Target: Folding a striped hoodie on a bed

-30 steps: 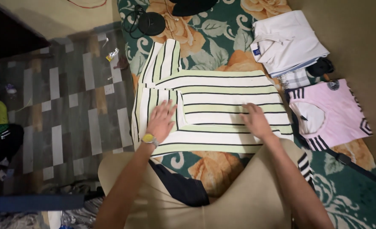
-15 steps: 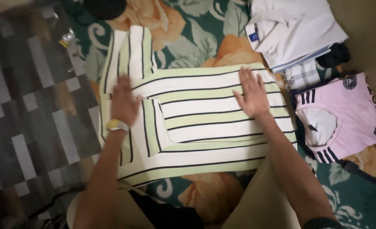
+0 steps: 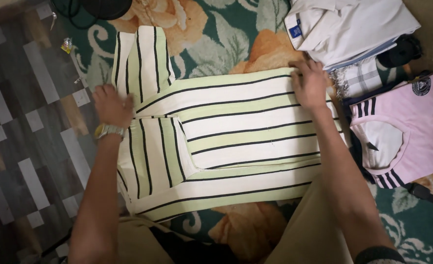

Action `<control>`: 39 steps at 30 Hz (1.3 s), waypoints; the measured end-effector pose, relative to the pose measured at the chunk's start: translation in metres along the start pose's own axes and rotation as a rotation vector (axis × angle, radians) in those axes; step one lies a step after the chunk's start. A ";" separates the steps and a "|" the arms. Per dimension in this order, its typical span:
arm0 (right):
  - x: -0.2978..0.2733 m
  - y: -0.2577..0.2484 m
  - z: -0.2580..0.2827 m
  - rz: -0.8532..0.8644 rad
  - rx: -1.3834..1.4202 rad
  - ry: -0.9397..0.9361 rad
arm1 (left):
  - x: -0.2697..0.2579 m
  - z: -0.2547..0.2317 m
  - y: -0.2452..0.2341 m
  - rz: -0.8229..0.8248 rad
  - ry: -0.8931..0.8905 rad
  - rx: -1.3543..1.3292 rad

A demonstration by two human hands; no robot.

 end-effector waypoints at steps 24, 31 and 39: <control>0.012 0.000 -0.031 -0.069 0.427 0.308 | 0.013 0.024 0.029 0.415 -0.427 -0.399; 0.010 -0.006 -0.016 -0.120 0.205 0.090 | 0.013 0.028 0.035 0.440 -0.432 -0.459; 0.014 -0.003 -0.007 -0.265 -0.088 0.201 | 0.010 0.037 0.051 0.440 -0.480 -0.486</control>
Point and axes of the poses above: each hand's wrist, its own x-axis towards the middle knuckle, its own y-axis out of the palm, z = x × y, the point moved 9 cm from there along x, towards the middle knuckle, and after that the axes turned 2 degrees about y, right-handed, at the moved point
